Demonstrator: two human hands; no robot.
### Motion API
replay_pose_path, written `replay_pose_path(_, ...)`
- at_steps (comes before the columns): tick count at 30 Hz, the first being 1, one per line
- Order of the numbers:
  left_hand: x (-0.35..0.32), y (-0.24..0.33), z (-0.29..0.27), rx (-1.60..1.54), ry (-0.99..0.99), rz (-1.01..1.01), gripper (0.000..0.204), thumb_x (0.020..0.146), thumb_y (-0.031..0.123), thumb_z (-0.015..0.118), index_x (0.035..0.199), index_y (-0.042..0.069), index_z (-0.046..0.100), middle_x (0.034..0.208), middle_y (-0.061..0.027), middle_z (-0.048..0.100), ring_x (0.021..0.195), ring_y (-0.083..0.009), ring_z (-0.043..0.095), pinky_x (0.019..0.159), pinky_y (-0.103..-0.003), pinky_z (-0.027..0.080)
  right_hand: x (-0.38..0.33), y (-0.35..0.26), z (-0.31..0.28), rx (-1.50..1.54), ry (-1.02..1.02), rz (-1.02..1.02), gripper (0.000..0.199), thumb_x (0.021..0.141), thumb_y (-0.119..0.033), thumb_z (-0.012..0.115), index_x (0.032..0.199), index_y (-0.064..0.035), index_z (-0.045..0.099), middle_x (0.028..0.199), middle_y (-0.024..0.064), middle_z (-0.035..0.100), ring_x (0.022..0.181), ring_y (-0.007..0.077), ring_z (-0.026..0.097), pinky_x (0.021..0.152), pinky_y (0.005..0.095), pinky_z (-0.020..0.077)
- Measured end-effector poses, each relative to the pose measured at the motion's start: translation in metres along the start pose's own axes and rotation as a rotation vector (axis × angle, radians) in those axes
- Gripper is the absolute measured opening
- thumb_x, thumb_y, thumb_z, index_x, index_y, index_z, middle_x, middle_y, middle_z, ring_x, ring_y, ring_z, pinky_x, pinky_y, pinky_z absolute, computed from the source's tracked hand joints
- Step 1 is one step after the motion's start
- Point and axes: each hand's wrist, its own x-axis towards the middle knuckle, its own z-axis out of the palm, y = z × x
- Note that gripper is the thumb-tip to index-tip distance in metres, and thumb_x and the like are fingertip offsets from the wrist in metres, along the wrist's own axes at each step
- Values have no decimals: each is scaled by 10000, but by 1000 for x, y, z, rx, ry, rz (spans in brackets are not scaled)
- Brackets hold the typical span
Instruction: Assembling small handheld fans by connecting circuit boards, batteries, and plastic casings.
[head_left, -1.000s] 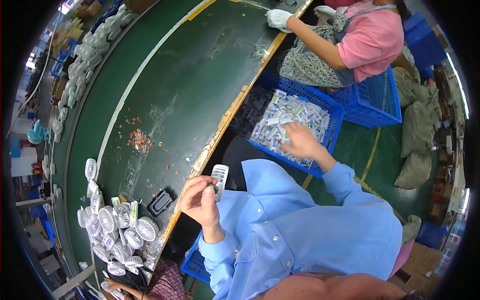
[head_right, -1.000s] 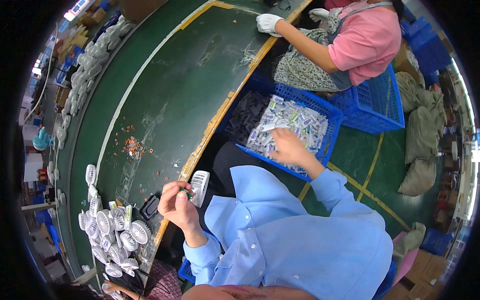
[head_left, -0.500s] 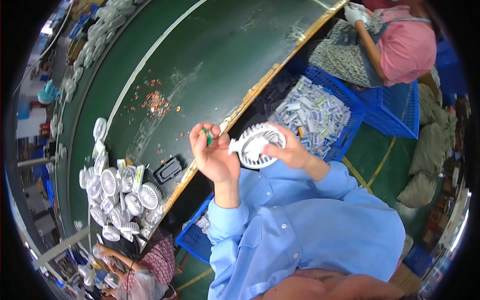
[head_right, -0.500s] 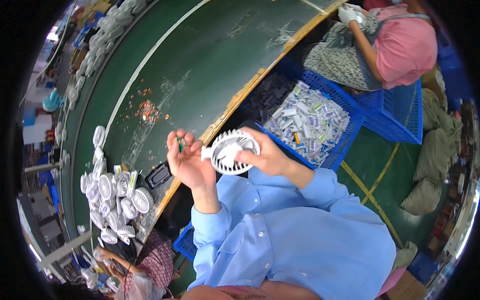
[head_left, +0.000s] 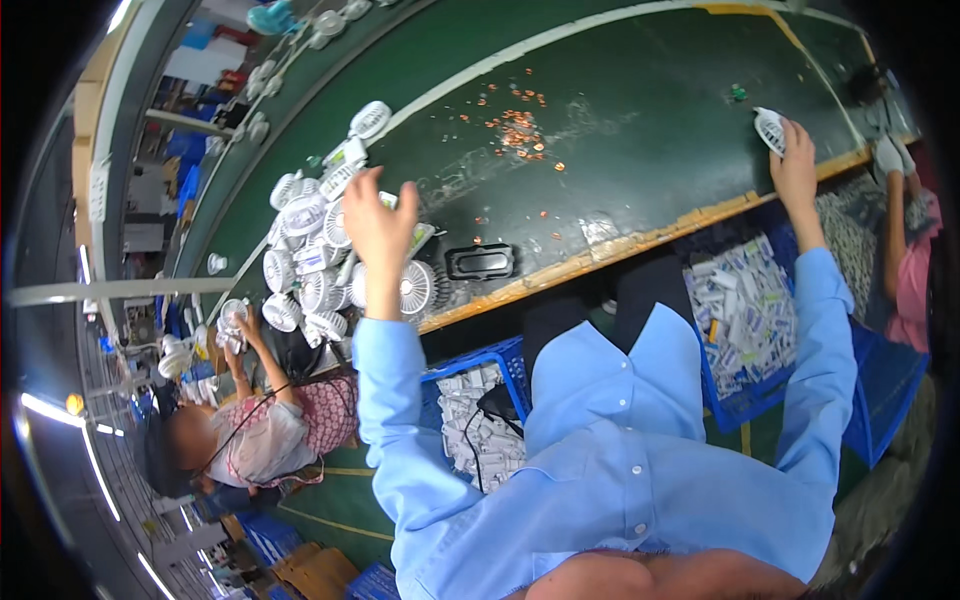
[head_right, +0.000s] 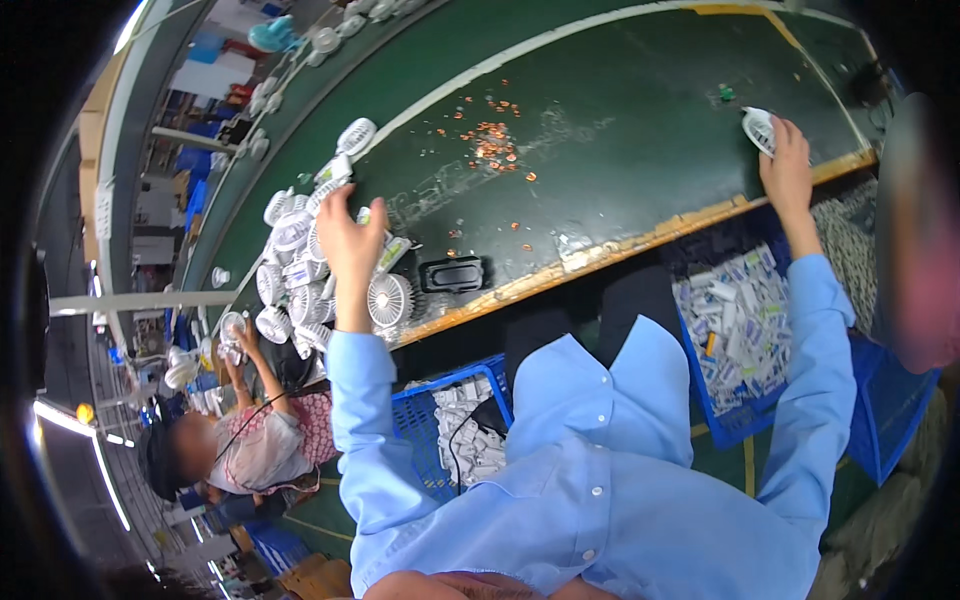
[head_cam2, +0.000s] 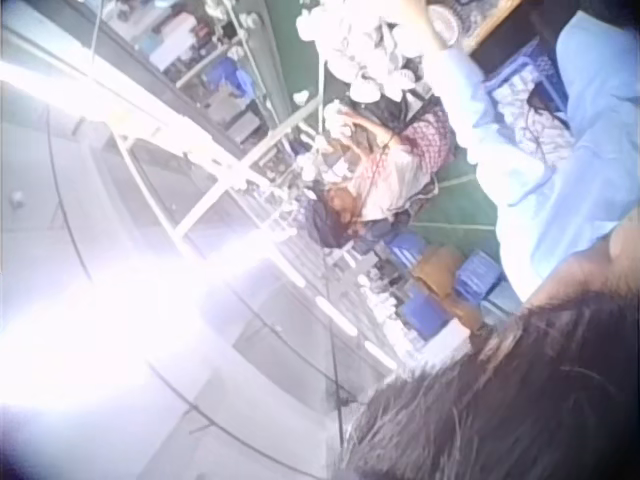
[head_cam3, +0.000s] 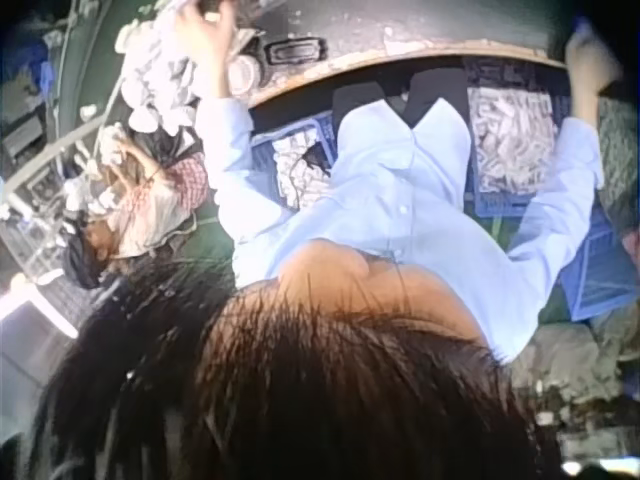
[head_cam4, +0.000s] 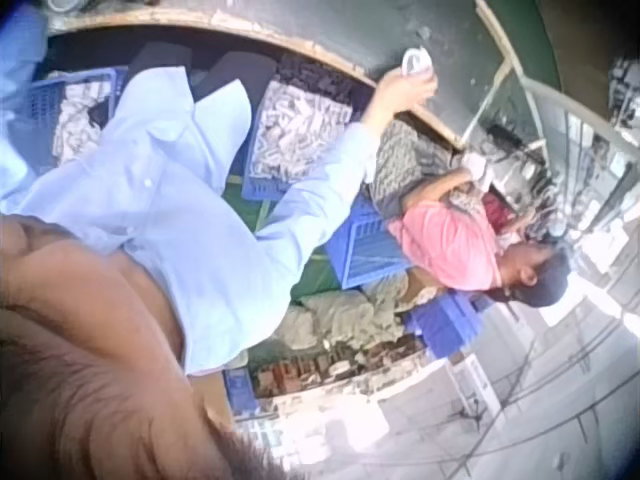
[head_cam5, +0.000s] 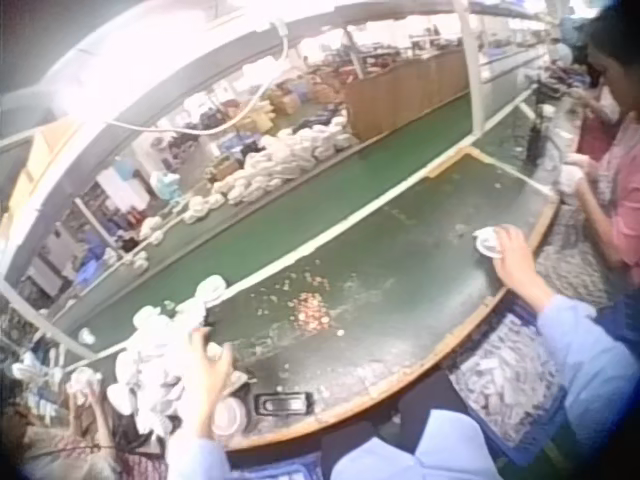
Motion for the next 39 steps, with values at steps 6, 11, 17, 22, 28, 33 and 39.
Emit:
replay_pose_path(6,46,-105,-18,388,-299,-339,682,694,512,660,1196,59,568,1213,-160,537,1159,-332,487,950,-480,397,35,43,37,-293,-66,19,695,902,-485,481,1430,-73,295,1425,205,342,1291,393,338,1066,472,279)
replay_pose_path(11,89,-122,33,304,-500,-329,685,694,500,658,1198,47,559,1234,-194,551,1157,-360,514,964,-477,412,26,-16,24,-125,112,15,617,897,-318,549,1397,-31,330,1383,257,349,1274,410,347,1051,462,297)
replay_pose_path(17,131,-127,101,415,-778,-559,610,774,430,605,1279,111,481,1310,-142,528,1237,-327,478,993,-502,377,-60,-112,-63,383,-56,-105,525,834,-119,576,1320,2,418,1369,205,385,1292,397,337,1069,472,257)
replay_pose_path(22,126,-163,143,404,-843,-585,508,787,310,606,1205,32,530,1181,-201,607,1130,-350,567,956,-444,442,-134,-107,-91,535,-243,21,473,781,-103,591,1228,-2,475,1305,208,423,1229,403,391,1042,474,290)
replay_pose_path(28,137,-144,137,297,-613,-349,439,728,340,698,974,-20,646,1065,-242,634,1041,-374,601,902,-415,486,-172,-112,-105,701,-355,198,426,726,-138,606,1123,3,541,1208,193,489,1129,360,476,983,432,362)
replay_pose_path(33,157,-105,103,-765,-451,-652,387,929,292,445,1027,-46,605,900,-177,671,775,-201,678,683,-300,548,-163,-135,-108,929,-376,231,363,770,-193,583,1062,22,571,1093,176,558,1042,308,539,938,384,399)
replay_pose_path(39,132,29,15,-1580,-364,-508,373,998,262,359,1165,-44,493,1079,-202,627,879,-225,655,717,-308,548,-149,-166,-117,1548,-423,404,377,885,-219,503,1149,47,551,1063,142,628,991,205,596,920,336,448)
